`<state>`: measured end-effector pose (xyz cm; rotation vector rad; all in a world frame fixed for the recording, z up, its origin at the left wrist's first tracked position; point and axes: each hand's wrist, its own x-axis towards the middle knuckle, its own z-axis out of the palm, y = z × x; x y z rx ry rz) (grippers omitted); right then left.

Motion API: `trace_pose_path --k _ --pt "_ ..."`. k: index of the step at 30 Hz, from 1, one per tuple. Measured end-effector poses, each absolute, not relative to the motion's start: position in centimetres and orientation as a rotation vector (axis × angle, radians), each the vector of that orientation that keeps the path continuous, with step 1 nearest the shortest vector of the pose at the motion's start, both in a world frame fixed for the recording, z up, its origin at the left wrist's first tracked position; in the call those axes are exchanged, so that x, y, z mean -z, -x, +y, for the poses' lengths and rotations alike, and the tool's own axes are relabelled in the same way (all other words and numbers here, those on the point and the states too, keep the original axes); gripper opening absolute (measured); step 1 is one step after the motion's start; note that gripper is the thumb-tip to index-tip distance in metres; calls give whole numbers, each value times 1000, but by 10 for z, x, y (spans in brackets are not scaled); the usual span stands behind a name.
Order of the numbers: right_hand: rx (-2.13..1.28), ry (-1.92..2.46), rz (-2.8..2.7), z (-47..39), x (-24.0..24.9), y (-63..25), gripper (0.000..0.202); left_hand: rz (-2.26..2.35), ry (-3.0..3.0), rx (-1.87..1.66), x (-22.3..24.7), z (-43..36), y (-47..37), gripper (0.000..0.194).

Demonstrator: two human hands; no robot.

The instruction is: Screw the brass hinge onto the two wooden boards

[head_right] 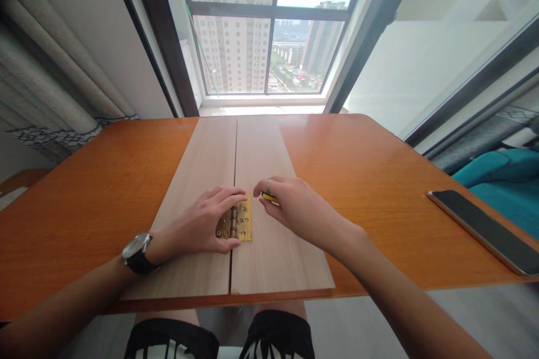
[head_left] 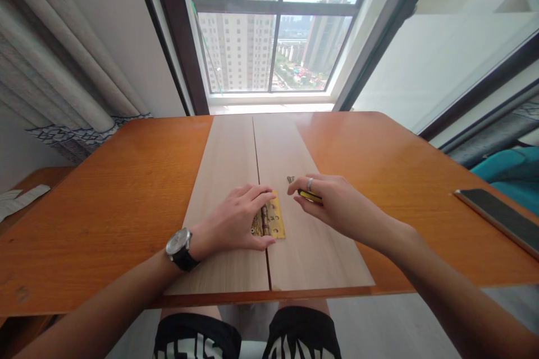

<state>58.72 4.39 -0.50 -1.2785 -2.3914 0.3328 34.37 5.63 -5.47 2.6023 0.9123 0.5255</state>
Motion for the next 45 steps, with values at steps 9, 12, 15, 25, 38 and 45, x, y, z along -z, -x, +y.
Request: trace_pose_path --k 9,12,15,25,38,45 --pt "-276 1313 -2322 56 13 -588 12 857 -2511 -601 55 55 -343 78" --pt "-272 1328 -2328 58 18 -588 12 823 -2496 -607 55 56 -342 78" --pt "-242 1352 -2333 60 24 -586 14 799 -2479 -607 55 56 -342 83" --pt "78 1345 -2397 60 41 -588 18 830 -2331 -736 56 62 -333 71" --pt "248 1371 -2412 45 66 -615 20 1222 -2640 -283 63 62 -313 77" --pt "245 1400 -2427 44 66 -613 18 1231 -2702 -195 64 63 -313 75"
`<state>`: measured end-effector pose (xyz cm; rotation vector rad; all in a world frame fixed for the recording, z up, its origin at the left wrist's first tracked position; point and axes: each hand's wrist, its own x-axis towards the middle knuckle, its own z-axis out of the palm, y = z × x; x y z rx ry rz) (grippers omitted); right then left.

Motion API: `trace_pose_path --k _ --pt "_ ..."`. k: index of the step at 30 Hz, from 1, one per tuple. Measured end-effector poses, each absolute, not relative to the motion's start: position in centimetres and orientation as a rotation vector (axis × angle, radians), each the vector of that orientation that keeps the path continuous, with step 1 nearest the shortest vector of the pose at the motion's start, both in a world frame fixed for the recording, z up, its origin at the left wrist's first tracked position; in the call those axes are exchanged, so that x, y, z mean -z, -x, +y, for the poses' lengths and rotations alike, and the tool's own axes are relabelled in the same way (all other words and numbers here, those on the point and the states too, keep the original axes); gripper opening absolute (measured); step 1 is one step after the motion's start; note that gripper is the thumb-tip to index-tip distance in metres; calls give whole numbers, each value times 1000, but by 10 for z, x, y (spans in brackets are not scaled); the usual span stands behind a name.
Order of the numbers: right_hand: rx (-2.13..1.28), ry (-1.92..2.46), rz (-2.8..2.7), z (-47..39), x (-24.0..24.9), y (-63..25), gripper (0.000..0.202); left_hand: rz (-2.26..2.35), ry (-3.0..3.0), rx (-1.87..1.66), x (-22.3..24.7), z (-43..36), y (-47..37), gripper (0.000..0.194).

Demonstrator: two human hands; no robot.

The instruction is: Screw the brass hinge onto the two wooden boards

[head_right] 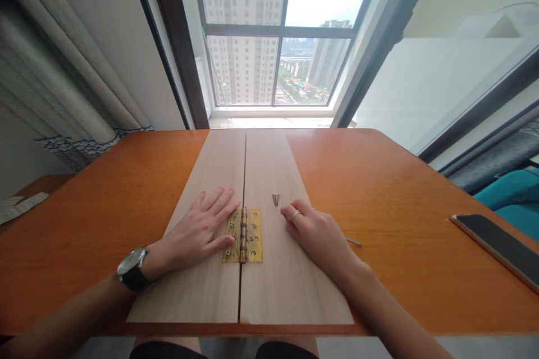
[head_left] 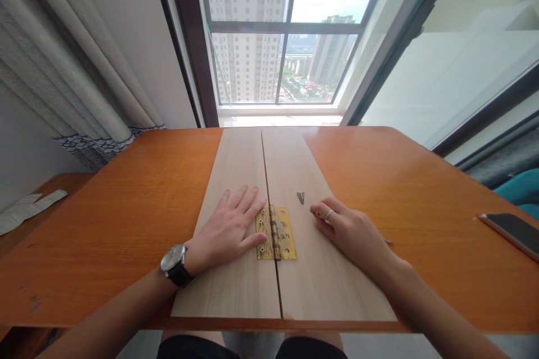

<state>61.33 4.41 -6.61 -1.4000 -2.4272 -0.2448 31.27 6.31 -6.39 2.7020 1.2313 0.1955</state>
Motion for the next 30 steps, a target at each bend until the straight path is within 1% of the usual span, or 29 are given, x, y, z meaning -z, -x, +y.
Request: trace_pose_path --k 14,23,30 --pt "233 1441 -2411 48 69 -611 18 1202 -2751 -176 65 64 -310 76" --pt "234 1431 -2406 46 66 -610 15 1204 -2750 -197 65 64 -309 76" --pt "311 1630 -2227 45 69 -609 13 1181 -2745 -111 62 65 -310 79"
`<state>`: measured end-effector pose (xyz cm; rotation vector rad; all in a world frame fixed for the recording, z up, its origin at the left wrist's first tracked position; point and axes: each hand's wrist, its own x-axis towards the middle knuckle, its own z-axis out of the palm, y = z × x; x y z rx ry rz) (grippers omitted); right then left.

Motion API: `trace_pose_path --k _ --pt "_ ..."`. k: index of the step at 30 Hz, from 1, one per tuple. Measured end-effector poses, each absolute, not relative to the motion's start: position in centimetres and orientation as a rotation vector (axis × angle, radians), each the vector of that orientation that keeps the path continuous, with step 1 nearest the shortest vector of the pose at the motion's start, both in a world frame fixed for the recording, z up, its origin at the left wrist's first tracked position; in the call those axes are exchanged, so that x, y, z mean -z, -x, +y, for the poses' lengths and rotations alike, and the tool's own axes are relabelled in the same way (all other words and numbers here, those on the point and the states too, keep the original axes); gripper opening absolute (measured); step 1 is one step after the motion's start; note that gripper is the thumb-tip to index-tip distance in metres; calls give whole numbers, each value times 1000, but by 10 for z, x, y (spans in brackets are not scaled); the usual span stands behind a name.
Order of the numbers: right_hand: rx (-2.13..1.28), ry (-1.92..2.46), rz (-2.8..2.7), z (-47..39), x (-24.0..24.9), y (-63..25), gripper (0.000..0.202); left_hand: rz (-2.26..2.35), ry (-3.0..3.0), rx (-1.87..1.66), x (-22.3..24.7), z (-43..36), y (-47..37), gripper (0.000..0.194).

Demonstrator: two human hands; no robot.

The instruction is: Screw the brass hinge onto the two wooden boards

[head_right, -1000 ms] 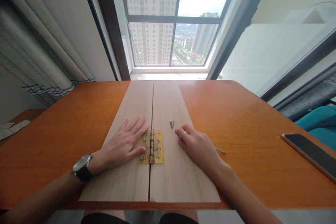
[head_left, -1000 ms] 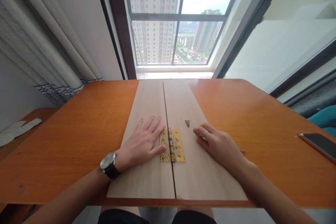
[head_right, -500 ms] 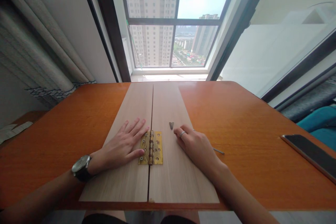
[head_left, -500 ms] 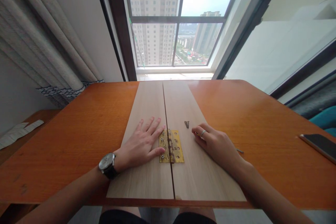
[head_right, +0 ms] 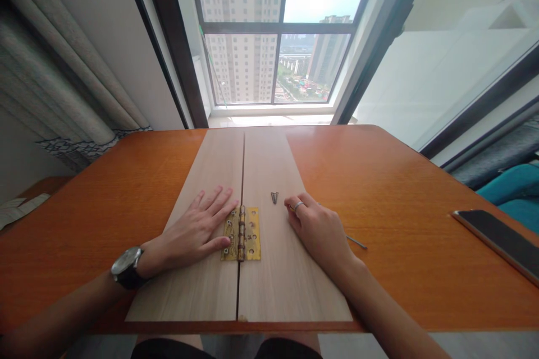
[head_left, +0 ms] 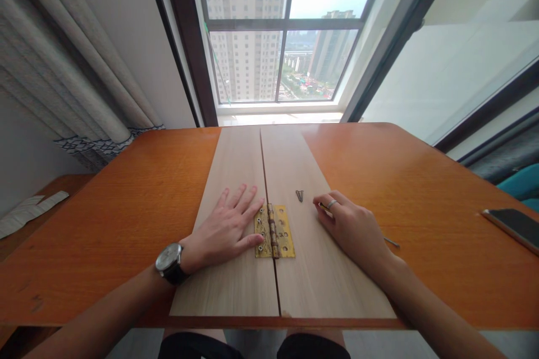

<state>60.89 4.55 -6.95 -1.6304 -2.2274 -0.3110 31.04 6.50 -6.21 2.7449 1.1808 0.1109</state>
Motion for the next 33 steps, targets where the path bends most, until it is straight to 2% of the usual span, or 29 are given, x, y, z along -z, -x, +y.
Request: trace_pose_path --k 11,33 --pt "327 1654 -2190 47 71 -605 10 1142 -2770 -88 62 69 -313 76" --pt "250 1627 -2157 46 72 -606 15 1186 -2746 -116 62 62 -314 76"
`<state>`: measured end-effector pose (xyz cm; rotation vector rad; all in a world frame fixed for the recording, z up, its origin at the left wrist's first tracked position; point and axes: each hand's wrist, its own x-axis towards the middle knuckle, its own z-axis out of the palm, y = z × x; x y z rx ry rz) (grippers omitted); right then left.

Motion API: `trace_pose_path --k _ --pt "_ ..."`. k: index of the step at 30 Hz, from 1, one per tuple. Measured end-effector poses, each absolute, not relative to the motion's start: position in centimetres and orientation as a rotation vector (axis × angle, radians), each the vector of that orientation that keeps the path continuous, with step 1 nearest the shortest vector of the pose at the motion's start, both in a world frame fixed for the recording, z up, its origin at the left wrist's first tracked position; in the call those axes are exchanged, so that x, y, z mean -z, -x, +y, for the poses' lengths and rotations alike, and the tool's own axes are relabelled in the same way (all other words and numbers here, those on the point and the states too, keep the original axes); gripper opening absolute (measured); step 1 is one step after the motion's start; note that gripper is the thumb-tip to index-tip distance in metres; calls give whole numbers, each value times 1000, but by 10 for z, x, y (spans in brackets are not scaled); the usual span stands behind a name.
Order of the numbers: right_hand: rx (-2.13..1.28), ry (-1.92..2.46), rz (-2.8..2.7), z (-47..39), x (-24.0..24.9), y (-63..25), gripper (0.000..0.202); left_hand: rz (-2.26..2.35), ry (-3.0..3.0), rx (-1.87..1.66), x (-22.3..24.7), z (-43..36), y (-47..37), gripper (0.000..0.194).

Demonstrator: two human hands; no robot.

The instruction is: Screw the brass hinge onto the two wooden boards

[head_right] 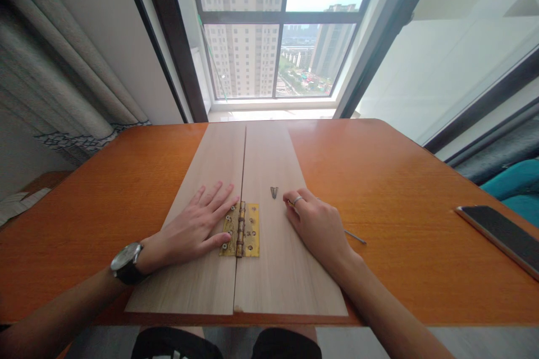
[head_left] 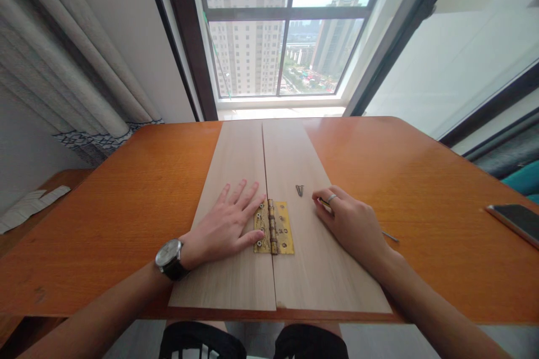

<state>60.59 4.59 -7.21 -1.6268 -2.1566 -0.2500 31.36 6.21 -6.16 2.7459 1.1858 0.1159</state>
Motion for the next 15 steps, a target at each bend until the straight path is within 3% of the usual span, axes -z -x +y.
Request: trace_pose_path --k 4,7,11,15 --pt "243 1601 -2091 51 69 -617 20 1116 -2707 -151 59 64 -309 79" --pt "296 1759 -2040 64 61 -631 21 1060 -2610 -245 55 75 -296 68" --pt "155 2043 -2089 90 51 -646 26 1549 -2401 -614 59 116 -273 65" --pt "47 2022 -2194 108 50 -648 30 1677 -2263 -534 74 158 -263 63"
